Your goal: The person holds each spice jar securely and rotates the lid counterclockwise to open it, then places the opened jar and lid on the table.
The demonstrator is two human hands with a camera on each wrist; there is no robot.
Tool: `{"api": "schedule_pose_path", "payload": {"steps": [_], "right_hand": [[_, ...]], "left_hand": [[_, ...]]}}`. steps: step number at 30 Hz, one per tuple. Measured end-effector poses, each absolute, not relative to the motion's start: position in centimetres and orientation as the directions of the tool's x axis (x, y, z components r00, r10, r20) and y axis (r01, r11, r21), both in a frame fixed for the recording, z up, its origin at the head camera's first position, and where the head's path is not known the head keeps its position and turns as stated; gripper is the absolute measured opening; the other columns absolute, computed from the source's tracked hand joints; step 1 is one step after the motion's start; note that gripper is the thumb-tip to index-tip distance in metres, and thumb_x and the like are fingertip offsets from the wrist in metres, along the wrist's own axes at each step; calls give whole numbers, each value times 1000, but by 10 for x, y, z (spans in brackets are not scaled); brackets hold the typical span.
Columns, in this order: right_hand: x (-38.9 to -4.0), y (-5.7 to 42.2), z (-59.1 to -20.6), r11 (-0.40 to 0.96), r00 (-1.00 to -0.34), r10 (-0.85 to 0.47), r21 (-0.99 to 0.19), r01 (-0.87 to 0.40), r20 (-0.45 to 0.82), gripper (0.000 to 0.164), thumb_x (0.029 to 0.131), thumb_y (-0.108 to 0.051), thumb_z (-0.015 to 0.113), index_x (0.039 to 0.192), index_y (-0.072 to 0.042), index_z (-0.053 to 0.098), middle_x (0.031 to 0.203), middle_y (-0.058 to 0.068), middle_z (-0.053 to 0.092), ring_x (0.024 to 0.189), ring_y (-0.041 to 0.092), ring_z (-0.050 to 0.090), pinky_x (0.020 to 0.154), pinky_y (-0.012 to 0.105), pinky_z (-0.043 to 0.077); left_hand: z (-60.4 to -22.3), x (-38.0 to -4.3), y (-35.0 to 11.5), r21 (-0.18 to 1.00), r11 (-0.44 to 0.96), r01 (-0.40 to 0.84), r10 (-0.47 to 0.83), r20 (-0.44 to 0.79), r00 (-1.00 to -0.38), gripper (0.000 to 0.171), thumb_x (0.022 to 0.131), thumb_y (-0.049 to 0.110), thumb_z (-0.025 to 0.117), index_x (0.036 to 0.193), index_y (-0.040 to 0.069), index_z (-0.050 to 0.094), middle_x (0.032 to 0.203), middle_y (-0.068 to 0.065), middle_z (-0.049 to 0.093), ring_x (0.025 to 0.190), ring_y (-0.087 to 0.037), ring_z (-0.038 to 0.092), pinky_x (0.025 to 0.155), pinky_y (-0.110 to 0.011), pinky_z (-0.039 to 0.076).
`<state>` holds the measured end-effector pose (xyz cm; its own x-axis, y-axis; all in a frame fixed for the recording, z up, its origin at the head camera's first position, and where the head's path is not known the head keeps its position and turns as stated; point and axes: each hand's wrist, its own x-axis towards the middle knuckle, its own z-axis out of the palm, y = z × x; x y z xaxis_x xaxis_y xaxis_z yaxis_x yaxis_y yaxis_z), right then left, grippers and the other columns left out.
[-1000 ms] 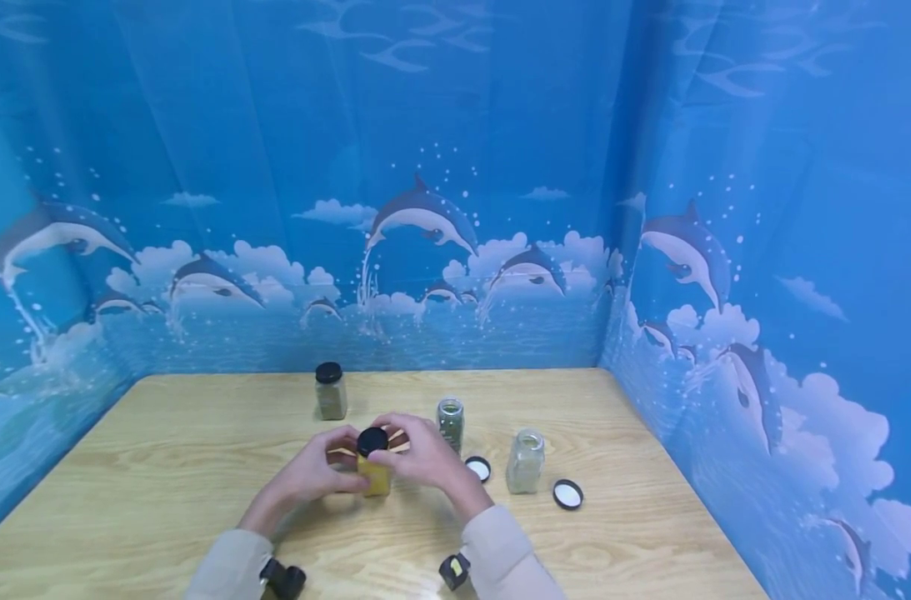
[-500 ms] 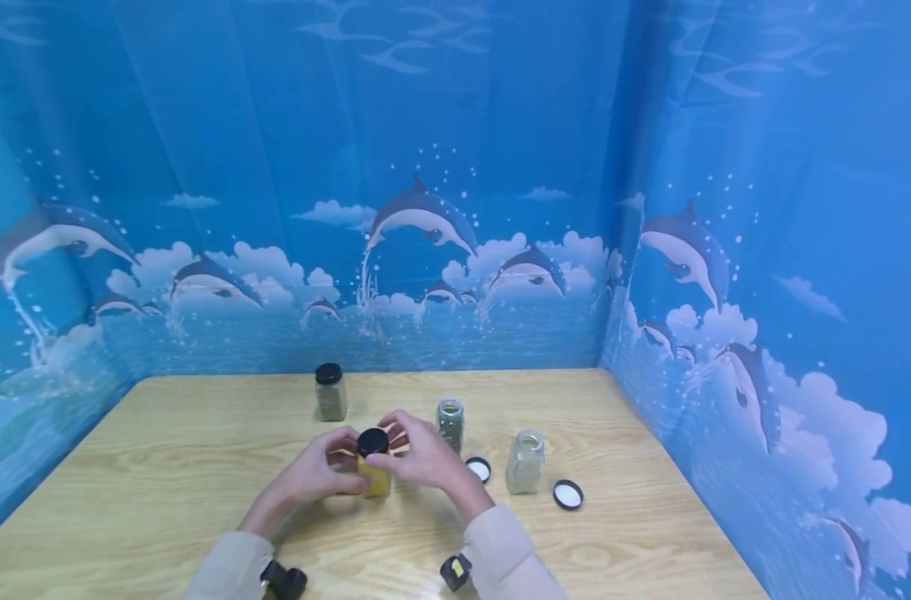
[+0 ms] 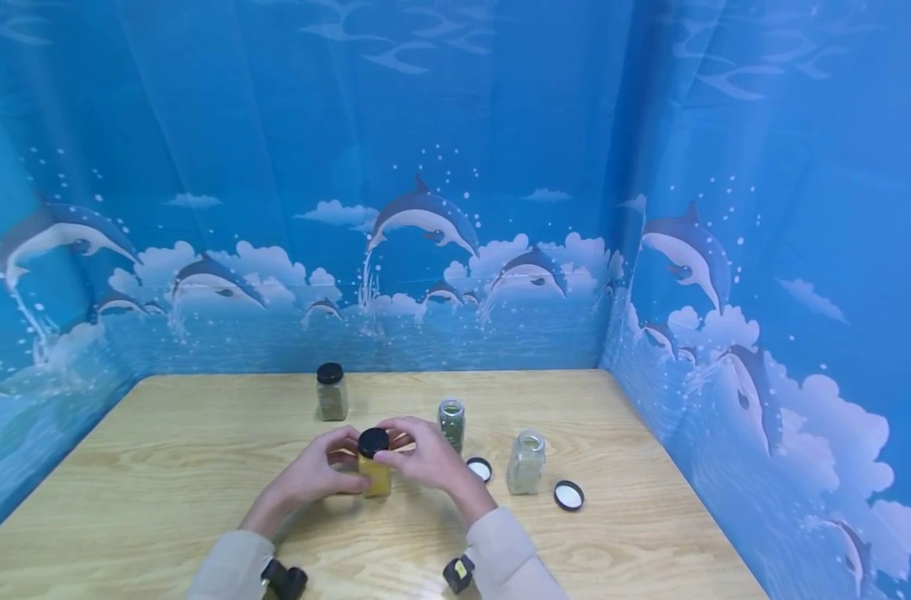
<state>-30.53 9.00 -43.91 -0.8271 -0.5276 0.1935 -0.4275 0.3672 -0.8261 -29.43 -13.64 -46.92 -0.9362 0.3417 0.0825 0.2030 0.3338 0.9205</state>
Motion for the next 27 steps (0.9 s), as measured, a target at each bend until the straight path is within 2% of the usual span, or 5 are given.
{"api": "schedule_pose_path", "payload": {"steps": [4,11,17,22,27], "right_hand": [[-306,92,-439,368,-800,-567,-808,-459,197,42,98,-11,68,139,-3,61,132,17,68,113,31,70,91,25,60],[-306,94,-438,364,-779,-599,-802,-473,188,42,100,-12,66,141,-5,59,135,16,67,116,32,68,99,39,59],[-306,94,-438,379,-826,-548,-841,-385,132,42,96,-20,73,135,-10,60,124,12,69,113,25,67,95,28,61],[-305,92,-438,388,-866,-479,-850,-356,144,40,91,-24,80,122,-10,61,115,10,70,108,23,68,90,28,63],[-306,91,-439,385,-874,-456,-848,-364,168,35,90,-25,81,117,-11,64,113,10,72,105,23,70,87,28,63]], "left_hand": [[-469,-294,-137,923,336,186,336,67,-940,49,74,8,89,116,7,64,116,-12,66,105,-23,67,99,-47,59],[-470,-293,-136,926,328,186,340,68,-938,49,74,9,89,116,7,64,116,-12,66,105,-22,67,98,-45,59],[-471,-294,-134,927,318,199,338,86,-937,47,75,9,89,115,6,64,114,-12,66,104,-23,67,97,-44,59],[-470,-294,-132,924,334,184,321,72,-944,46,74,10,89,113,7,65,114,-11,67,104,-22,66,96,-43,59],[-470,-294,-132,927,337,163,307,56,-950,45,74,11,89,113,9,66,115,-10,67,104,-21,66,95,-39,59]]}}
